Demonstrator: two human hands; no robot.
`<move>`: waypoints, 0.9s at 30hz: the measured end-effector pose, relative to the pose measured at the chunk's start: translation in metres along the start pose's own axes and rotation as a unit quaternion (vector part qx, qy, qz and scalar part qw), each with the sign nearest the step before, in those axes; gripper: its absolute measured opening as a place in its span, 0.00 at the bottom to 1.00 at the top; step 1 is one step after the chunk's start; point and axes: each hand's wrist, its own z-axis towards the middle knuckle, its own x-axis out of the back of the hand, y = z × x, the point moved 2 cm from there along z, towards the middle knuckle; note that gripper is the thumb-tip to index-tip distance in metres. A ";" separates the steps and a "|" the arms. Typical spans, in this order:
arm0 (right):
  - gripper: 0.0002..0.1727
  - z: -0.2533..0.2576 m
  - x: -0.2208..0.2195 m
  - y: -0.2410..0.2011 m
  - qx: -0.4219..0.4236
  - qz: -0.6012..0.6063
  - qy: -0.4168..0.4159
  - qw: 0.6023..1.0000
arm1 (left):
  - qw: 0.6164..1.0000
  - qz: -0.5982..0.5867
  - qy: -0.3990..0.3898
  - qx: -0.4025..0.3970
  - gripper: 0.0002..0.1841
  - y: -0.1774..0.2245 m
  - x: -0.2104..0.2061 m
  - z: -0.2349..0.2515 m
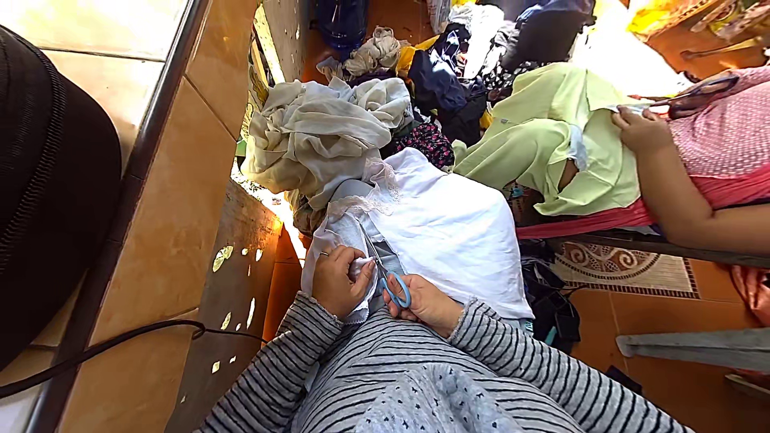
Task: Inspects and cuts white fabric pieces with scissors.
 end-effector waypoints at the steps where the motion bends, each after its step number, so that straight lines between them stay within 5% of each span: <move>1: 0.21 0.001 0.000 0.000 -0.003 0.001 -0.003 1.000 | 1.000 0.001 0.003 -0.001 0.16 0.000 0.000 0.000; 27: 0.23 0.026 -0.001 -0.021 -0.025 0.021 0.004 0.999 | 1.000 -0.006 0.021 -0.018 0.14 -0.001 0.000 -0.003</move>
